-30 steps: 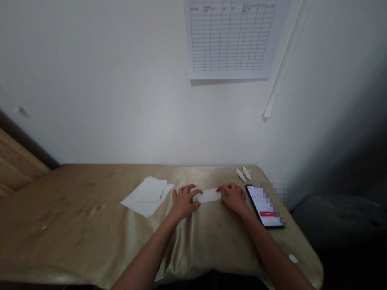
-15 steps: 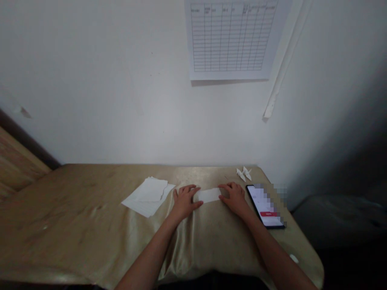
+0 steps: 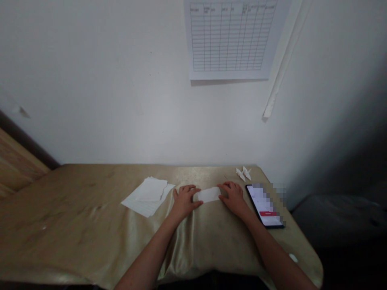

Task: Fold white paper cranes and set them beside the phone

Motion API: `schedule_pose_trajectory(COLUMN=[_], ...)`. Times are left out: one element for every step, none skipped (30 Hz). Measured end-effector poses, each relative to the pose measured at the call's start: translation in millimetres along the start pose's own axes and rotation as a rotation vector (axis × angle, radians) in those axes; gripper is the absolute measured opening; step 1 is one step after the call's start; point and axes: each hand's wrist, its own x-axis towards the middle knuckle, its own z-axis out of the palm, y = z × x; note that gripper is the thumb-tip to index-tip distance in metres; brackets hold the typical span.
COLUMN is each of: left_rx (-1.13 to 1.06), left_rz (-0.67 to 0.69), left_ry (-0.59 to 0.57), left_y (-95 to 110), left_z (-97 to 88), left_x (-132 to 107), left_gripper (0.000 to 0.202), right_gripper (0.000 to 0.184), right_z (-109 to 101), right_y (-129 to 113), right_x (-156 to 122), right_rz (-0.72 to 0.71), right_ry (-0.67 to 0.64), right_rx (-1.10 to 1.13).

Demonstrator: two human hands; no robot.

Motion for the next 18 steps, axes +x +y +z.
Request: schedule_pose_trajectory(left_rx=[0.001,0.000,-0.002,-0.006,-0.011,-0.015,-0.018,-0.018,-0.017,-0.017,-0.017,-0.019,-0.023,-0.029,-0.037,-0.046,-0.056,-0.066], left_rz=[-0.001,0.000,0.002,0.005,0.008,0.013,0.019,0.023,0.027,0.035,0.045,0.055,0.067,0.080,0.094,0.107,0.120,0.136], left_ry=[-0.001,-0.001,0.002,0.007,0.012,0.019,0.024,0.027,0.030,0.033,0.039,0.046,0.056,0.068,0.080,0.091,0.102,0.111], left_y=[0.0,-0.2,-0.7,-1.3,-2.0,-2.7,-3.2,-3.6,-3.7,-3.6,-3.4,-3.1,-2.7,-2.3,-2.0,-1.9,-1.9,-2.2], left_z=[-0.1,0.1,0.6,1.3,2.1,3.0,3.7,4.2,4.5,4.6,4.6,4.4,4.2,3.9,3.6,3.3,3.2,3.2], left_x=[-0.1,-0.1,0.1,0.2,0.4,0.5,0.6,0.6,0.5,0.4,0.3,0.3,0.2,0.3,0.3,0.4,0.5,0.6], left_gripper=[0.048,0.048,0.048,0.048,0.048,0.048,0.048,0.049,0.049,0.050,0.051,0.053,0.055,0.057,0.058,0.058,0.058,0.058], right_gripper=[0.046,0.046,0.046,0.045,0.045,0.043,0.042,0.039,0.036,0.032,0.028,0.024,0.020,0.016,0.012,0.009,0.008,0.007], right_z=[-0.6,-1.3,-1.9,-2.4,-2.7,-2.8,-2.8,-2.6,-2.2,-1.8,-1.3,-1.0,-0.7,-0.5,-0.5,-0.6,-0.7,-0.9], right_y=[-0.3,-0.5,-0.7,-0.7,-0.7,-0.5,-0.2,0.3,0.9,1.6,2.4,3.3,4.1,4.9,5.6,6.1,6.6,6.9], right_x=[0.4,0.8,1.1,1.3,1.4,1.4,1.3,1.2,1.0,1.0,1.0,1.2,1.5,1.9,2.4,2.8,3.2,3.6], right_rz=[-0.001,-0.003,-0.003,-0.003,-0.008,-0.016,-0.030,-0.049,-0.071,-0.093,-0.113,-0.130,-0.148,-0.164,-0.180,-0.197,-0.215,-0.232], right_ry=[0.008,0.015,0.022,0.032,0.044,0.062,0.084,0.111,0.136,0.158,0.177,0.194,0.207,0.219,0.230,0.238,0.243,0.247], right_rx=[0.016,0.035,0.056,0.078,0.104,0.133,0.163,0.196,0.228,0.258,0.284,0.308,0.328,0.346,0.361,0.370,0.373,0.370])
